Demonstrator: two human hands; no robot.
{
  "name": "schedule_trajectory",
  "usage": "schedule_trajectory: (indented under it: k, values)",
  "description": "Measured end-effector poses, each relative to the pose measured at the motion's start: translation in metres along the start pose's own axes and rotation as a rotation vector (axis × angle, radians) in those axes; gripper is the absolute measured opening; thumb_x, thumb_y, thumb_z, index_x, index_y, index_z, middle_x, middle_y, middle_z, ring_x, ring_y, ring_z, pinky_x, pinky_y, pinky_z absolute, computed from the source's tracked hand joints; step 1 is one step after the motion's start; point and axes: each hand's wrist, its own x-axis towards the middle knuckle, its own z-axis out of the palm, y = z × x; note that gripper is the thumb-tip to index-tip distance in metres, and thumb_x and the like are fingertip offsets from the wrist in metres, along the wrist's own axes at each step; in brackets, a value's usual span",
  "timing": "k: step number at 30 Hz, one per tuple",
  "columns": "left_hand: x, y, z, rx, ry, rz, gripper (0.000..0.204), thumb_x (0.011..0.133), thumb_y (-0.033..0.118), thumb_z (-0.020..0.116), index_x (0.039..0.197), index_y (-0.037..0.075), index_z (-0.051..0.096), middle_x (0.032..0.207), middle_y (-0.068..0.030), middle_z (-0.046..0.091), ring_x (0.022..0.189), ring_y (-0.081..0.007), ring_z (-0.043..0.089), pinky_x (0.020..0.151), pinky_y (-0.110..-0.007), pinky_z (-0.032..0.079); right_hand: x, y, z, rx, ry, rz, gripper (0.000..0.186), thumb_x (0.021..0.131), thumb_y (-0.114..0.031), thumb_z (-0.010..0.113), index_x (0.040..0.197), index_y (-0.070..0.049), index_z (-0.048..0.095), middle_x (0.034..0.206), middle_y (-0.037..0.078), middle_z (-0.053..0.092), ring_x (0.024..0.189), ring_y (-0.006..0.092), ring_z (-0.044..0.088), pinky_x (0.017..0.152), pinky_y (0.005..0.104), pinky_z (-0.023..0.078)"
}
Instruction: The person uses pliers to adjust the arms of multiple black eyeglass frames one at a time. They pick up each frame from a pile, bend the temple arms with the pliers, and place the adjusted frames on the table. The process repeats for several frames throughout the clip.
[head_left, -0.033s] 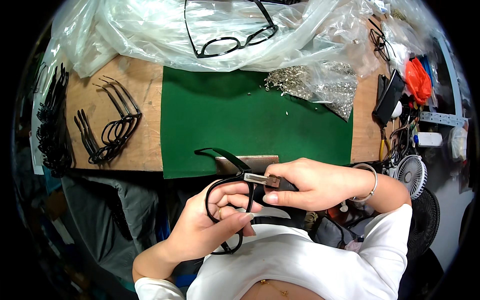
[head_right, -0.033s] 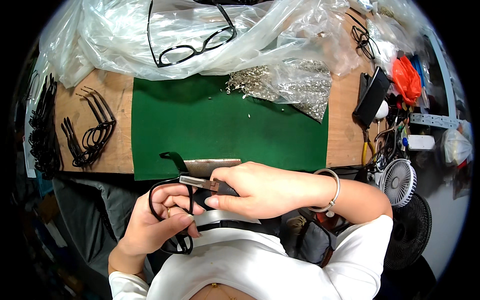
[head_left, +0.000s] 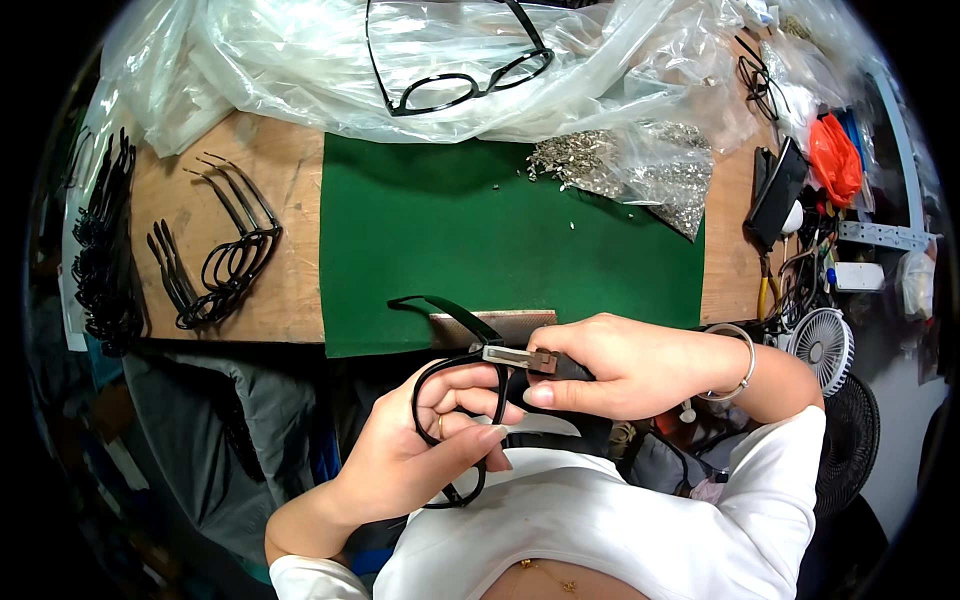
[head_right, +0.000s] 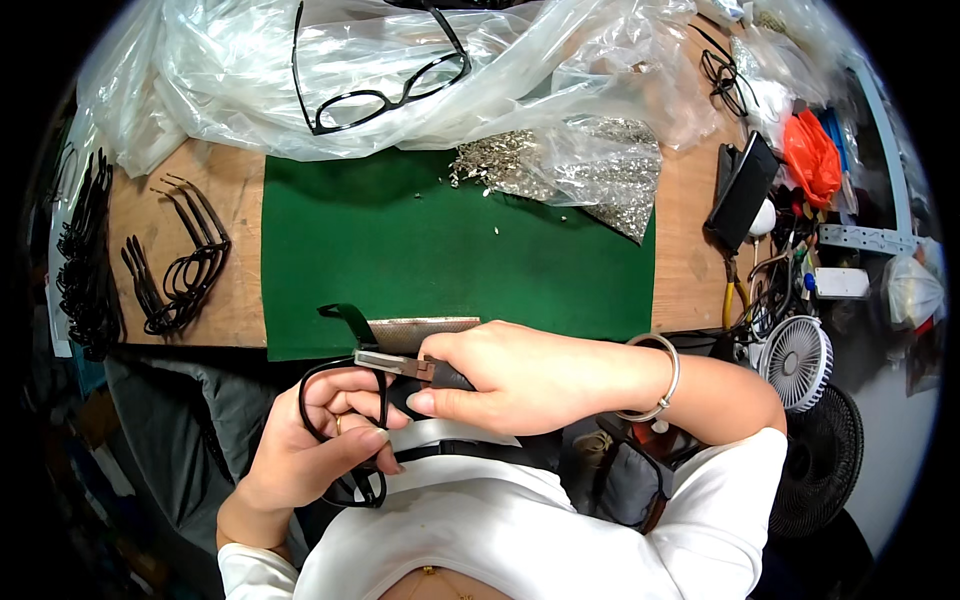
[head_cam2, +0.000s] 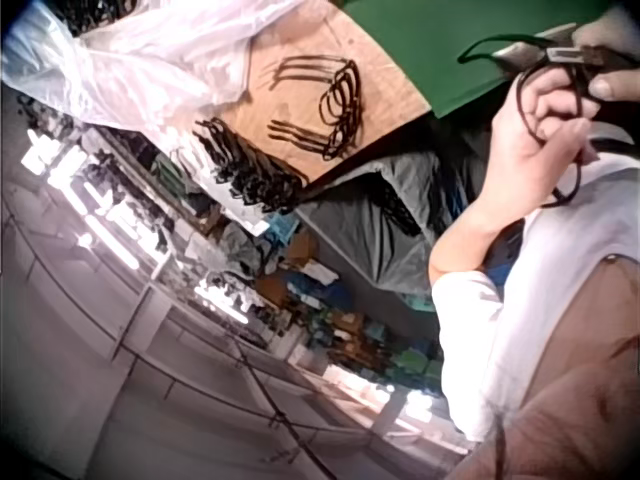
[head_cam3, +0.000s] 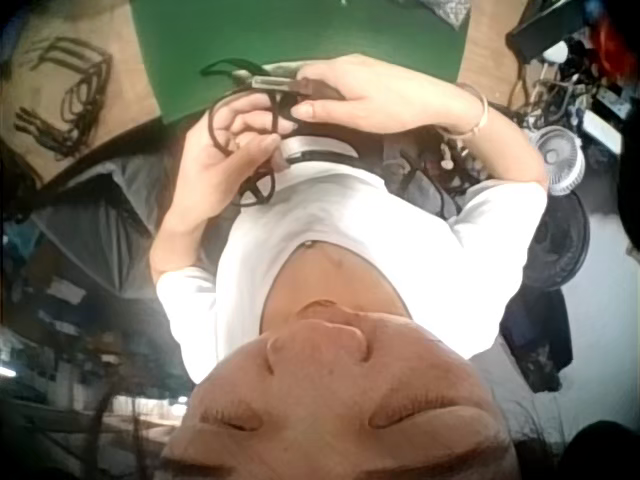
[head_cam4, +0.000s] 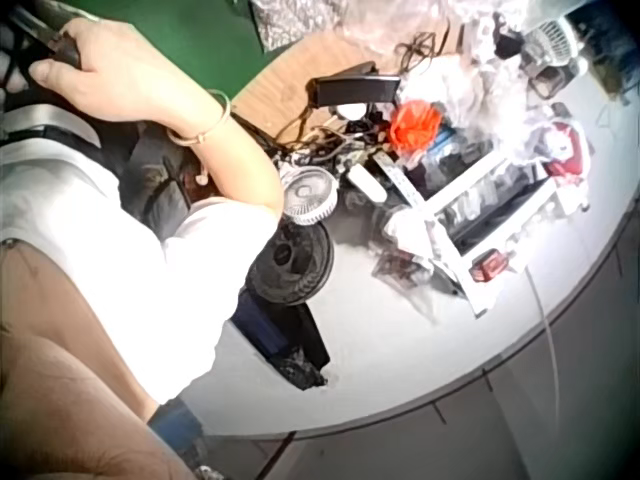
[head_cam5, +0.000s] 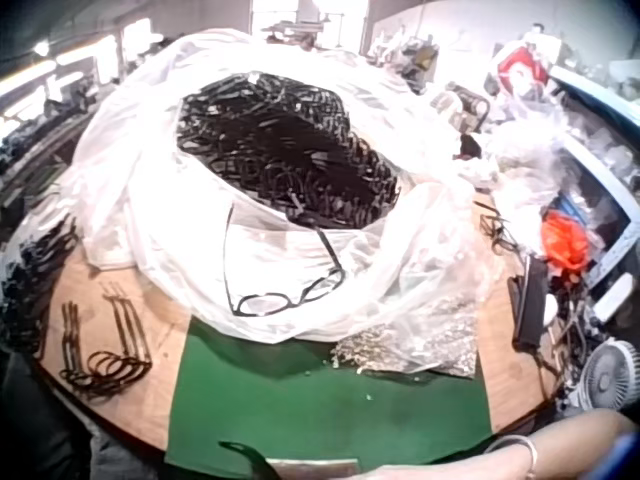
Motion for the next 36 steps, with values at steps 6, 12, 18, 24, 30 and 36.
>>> schedule_trajectory:
  k: [6, 12, 18, 24, 30, 36]
  values:
    - [0.004, -0.006, 0.01, 0.009, 0.087, 0.019, 0.039, 0.081, -0.006, 0.049, 0.117, -0.005, 0.034, 0.097, -0.0131, 0.056, 0.074, -0.0147, 0.06, 0.065, -0.022, 0.047, 0.002, -0.003, 0.005, -0.201, 0.186, -0.004, 0.036, 0.082, -0.03, 0.055, 0.09, 0.006, 0.055, 0.066, 0.022, 0.058, 0.064, 0.0355, 0.058, 0.06, 0.0389, 0.046]
    - [0.006, 0.0, 0.011, 0.011, 0.074, 0.013, 0.041, 0.08, -0.008, 0.048, 0.118, -0.002, 0.036, 0.095, -0.0143, 0.056, 0.069, -0.0183, 0.06, 0.062, -0.027, 0.05, -0.002, -0.008, -0.006, -0.133, 0.079, 0.066, 0.031, 0.082, -0.029, 0.057, 0.083, 0.002, 0.056, 0.066, 0.015, 0.057, 0.059, 0.0256, 0.056, 0.055, 0.0329, 0.043]
    - [0.003, 0.007, 0.005, -0.075, 0.041, 0.018, 0.045, 0.081, -0.007, 0.049, 0.122, 0.0, 0.033, 0.098, -0.0156, 0.057, 0.069, -0.0176, 0.061, 0.064, -0.026, 0.049, 0.002, 0.014, -0.028, -0.005, -0.067, -0.005, 0.038, 0.084, -0.035, 0.054, 0.092, 0.002, 0.053, 0.078, 0.013, 0.058, 0.074, 0.0181, 0.055, 0.066, 0.0296, 0.042]
    - [0.003, 0.016, 0.003, -0.103, 0.008, 0.039, 0.048, 0.08, -0.008, 0.05, 0.124, 0.0, 0.031, 0.096, -0.0159, 0.057, 0.069, -0.0171, 0.06, 0.065, -0.026, 0.05, 0.029, 0.046, 0.001, -0.183, 0.525, -0.184, 0.024, 0.079, -0.022, 0.058, 0.088, 0.0, 0.052, 0.079, 0.016, 0.055, 0.074, 0.0325, 0.054, 0.066, 0.0369, 0.043]
    - [-0.008, 0.027, -0.026, 0.733, 0.419, 0.383, 0.047, 0.079, -0.007, 0.049, 0.123, 0.0, 0.034, 0.095, -0.0145, 0.057, 0.069, -0.0126, 0.058, 0.066, -0.025, 0.049, 0.026, 0.041, -0.005, -0.133, 0.476, -0.127, 0.019, 0.078, -0.017, 0.057, 0.086, -0.001, 0.052, 0.08, 0.015, 0.056, 0.075, 0.031, 0.055, 0.067, 0.0349, 0.043]
    - [0.016, 0.05, -0.094, 0.598, 0.589, 0.516, 0.035, 0.081, 0.002, 0.051, 0.115, -0.001, 0.044, 0.087, -0.0105, 0.059, 0.064, -0.0129, 0.058, 0.059, -0.024, 0.047, 0.036, 0.029, 0.002, -0.119, 0.494, -0.045, 0.022, 0.078, -0.02, 0.059, 0.086, -0.001, 0.053, 0.073, 0.011, 0.055, 0.068, 0.0224, 0.055, 0.063, 0.0304, 0.043]
